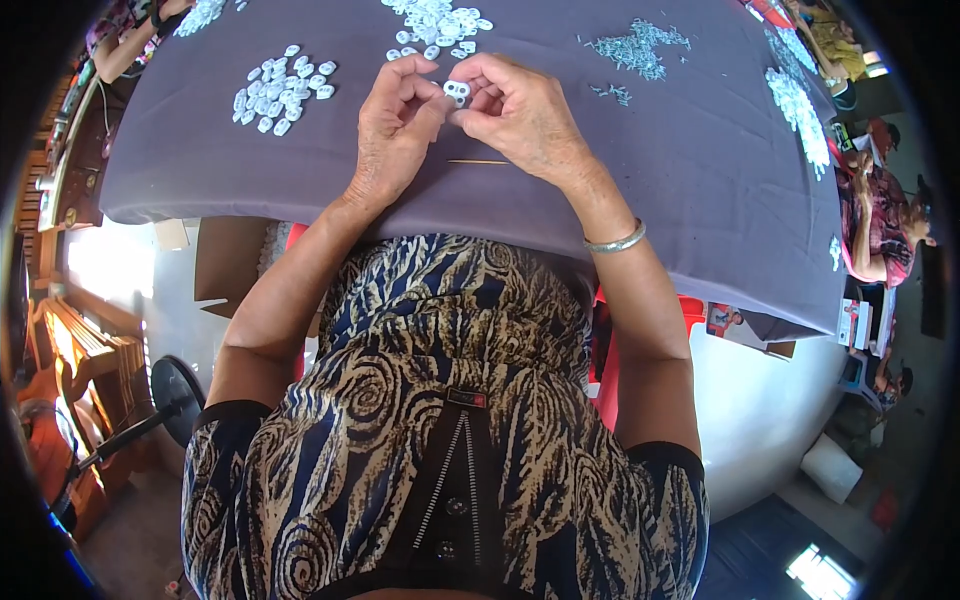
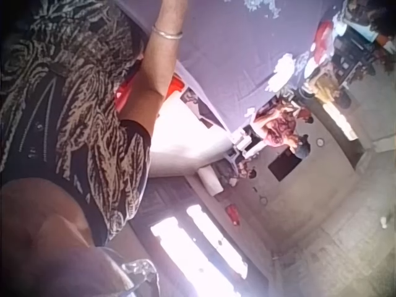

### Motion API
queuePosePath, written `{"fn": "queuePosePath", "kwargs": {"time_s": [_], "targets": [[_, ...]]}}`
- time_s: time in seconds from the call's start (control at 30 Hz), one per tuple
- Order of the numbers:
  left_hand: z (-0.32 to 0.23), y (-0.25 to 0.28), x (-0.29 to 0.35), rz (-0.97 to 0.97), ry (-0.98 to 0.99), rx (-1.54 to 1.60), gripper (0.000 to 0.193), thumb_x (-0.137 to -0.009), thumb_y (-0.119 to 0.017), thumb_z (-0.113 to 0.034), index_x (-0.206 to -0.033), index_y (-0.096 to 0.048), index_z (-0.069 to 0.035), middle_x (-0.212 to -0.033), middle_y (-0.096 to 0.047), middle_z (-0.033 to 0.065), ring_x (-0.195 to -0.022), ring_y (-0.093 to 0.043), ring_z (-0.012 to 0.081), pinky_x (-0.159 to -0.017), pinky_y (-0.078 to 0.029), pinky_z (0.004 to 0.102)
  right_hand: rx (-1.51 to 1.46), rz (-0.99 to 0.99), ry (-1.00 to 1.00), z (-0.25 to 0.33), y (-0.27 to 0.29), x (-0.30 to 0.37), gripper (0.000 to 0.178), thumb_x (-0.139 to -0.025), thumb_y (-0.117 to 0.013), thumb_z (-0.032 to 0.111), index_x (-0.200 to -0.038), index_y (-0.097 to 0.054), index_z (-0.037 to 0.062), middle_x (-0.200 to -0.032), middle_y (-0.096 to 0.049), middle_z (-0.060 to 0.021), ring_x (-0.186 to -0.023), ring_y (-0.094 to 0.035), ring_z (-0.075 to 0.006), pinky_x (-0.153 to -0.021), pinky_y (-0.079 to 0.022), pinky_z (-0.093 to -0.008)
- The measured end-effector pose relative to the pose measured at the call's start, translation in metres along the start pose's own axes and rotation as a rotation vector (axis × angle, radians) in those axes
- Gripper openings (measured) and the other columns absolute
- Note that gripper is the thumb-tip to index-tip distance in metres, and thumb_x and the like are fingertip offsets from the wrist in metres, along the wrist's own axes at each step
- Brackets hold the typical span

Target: The person assembles plastic components by picking up plastic parts and metal pins from the table and inserting the pins into the plastic pieces by hand.

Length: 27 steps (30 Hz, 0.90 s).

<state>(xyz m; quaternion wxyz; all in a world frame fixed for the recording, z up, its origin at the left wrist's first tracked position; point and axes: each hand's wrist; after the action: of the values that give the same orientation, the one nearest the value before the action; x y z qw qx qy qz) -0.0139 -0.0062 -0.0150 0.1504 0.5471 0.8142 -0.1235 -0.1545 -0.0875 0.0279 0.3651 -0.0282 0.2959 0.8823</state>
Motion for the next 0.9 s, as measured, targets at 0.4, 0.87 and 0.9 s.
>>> {"fn": "queuePosePath", "kwargs": {"time_s": [0.4,0.87,0.9], "targets": [[-0.003,0.005,-0.003,0.084,0.087,0.104,0.018,-0.087,-0.053,0.002,-0.104,-0.053,-0.003,-0.078,-0.057,-0.0005,-0.072,-0.053,0.0051,-0.066,-0.045,0.0209,0.177,-0.099,0.201,-0.006,-0.003,0.001,0.026,-0.073,-0.07,0.0,-0.098,-0.063,0.0033,-0.075,-0.058,-0.0004,-0.063,-0.055,-0.0062,-0.057,-0.047,-0.0217],[-0.003,0.011,-0.007,0.163,0.089,0.115,0.019,-0.09,-0.059,-0.006,-0.108,-0.056,-0.003,-0.08,-0.06,-0.0014,-0.073,-0.055,0.0052,-0.067,-0.047,0.0211,0.28,-0.102,0.334,-0.004,-0.003,0.004,0.028,-0.071,-0.069,0.0,-0.097,-0.063,0.0045,-0.073,-0.055,-0.0021,-0.059,-0.054,-0.0095,-0.054,-0.046,-0.0239],[-0.002,0.011,-0.008,0.171,0.089,0.104,0.021,-0.089,-0.059,-0.005,-0.109,-0.055,-0.003,-0.079,-0.061,-0.0015,-0.074,-0.055,0.005,-0.068,-0.047,0.0211,0.28,-0.103,0.334,-0.005,-0.003,0.004,0.028,-0.071,-0.069,0.0,-0.097,-0.063,0.0045,-0.073,-0.055,-0.0021,-0.059,-0.054,-0.0095,-0.054,-0.046,-0.0239]]}}
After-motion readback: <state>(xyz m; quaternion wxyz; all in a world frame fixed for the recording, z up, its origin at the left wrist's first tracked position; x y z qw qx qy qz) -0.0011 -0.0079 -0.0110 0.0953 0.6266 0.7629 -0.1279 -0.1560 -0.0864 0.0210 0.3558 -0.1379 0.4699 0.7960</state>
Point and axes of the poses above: each hand's wrist, its own x-axis away from the middle knuckle, its own y-axis out of the back of the hand, z = x × y
